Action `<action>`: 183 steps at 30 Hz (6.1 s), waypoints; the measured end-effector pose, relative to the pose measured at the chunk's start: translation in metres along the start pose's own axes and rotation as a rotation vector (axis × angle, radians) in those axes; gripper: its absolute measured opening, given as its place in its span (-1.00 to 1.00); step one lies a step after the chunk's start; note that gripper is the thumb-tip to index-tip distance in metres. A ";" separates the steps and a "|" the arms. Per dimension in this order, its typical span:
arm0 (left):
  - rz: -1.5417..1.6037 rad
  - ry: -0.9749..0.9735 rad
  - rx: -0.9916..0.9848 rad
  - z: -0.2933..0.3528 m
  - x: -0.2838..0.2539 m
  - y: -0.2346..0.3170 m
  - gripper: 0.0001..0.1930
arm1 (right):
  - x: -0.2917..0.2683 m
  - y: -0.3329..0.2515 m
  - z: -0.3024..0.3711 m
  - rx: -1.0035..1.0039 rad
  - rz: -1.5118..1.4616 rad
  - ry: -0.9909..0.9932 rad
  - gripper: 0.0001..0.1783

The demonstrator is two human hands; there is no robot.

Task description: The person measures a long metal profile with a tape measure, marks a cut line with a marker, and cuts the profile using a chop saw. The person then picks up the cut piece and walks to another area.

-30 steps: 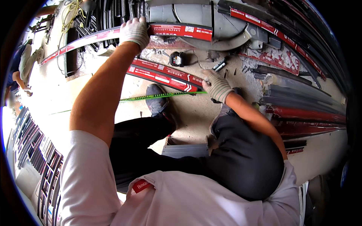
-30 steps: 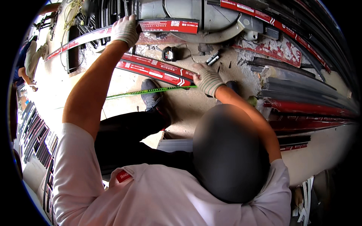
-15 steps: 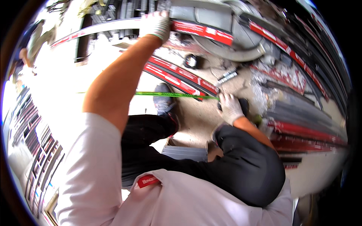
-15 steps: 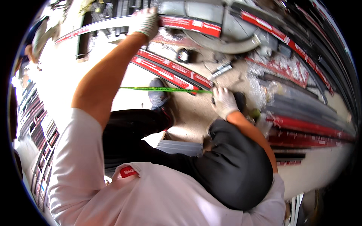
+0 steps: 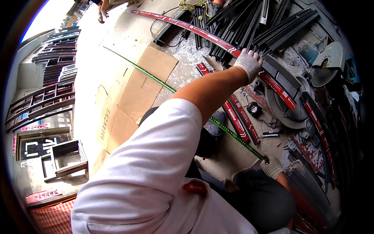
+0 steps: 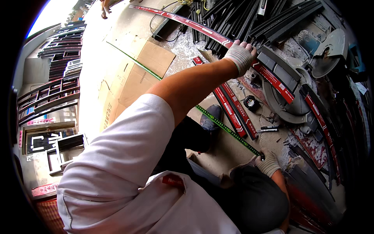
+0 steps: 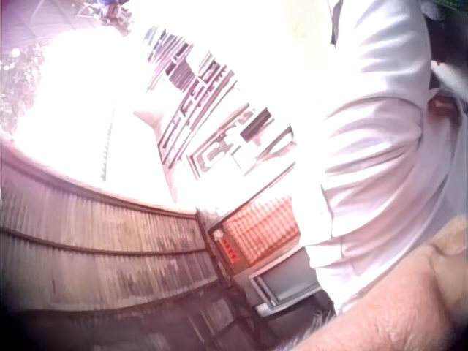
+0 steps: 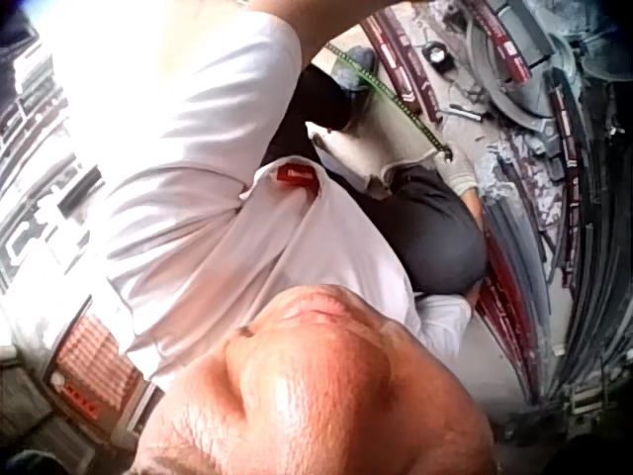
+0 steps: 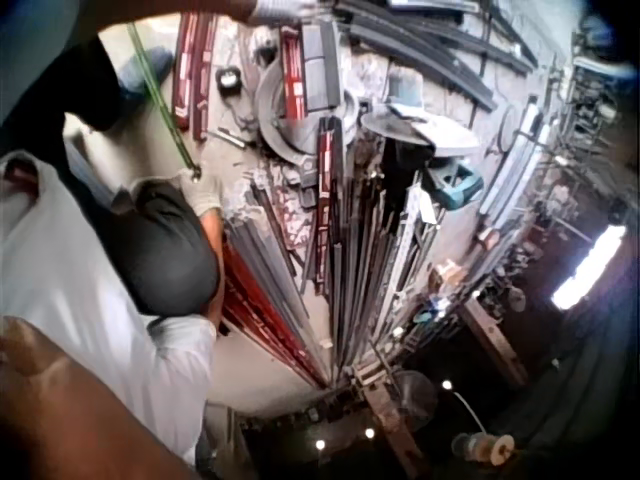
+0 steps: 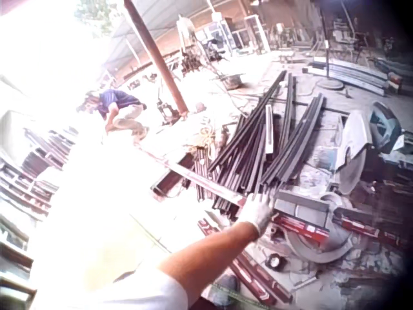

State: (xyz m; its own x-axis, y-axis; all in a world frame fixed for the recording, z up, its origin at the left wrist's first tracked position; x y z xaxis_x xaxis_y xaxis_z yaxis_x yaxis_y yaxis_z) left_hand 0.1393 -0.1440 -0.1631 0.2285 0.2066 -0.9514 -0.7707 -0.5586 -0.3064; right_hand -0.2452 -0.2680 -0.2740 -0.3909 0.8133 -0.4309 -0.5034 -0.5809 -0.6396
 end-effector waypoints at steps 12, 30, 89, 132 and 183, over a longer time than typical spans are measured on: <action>0.626 -0.936 0.417 0.213 0.094 -0.009 -0.36 | -0.040 -0.031 0.021 -0.109 -0.013 0.076 -0.56; 0.896 -1.163 0.093 0.248 0.095 -0.016 -0.58 | -0.033 -0.012 0.021 -0.050 0.099 0.157 -0.69; 2.637 0.382 -1.497 0.047 0.003 -0.145 -0.88 | -0.136 -0.026 0.117 0.232 -0.273 0.258 -0.72; 0.543 0.255 -0.274 0.146 -0.511 -0.515 -0.44 | -0.347 -0.728 0.255 -0.323 -1.211 0.128 -0.12; 1.118 1.117 -0.307 0.209 -0.601 -1.522 -0.89 | -0.159 -1.282 -0.282 0.049 -1.075 0.334 -0.69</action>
State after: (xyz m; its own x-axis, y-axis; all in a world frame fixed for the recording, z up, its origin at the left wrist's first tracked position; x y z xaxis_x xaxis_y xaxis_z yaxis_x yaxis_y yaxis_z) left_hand 1.0504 0.7497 0.8818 0.0653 -0.9784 -0.1960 -0.7296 -0.1809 0.6595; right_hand 0.6795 0.3566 0.4356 0.4858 0.8564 0.1751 -0.4877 0.4318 -0.7588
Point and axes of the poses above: each hand's wrist, its own z-axis away from the middle knuckle, its own x-axis out of the palm, y = z × x, the point moved 6 cm from there along -z, towards the middle knuckle, and after that the axes turned 9 degrees about -z, right-handed, at the moved point
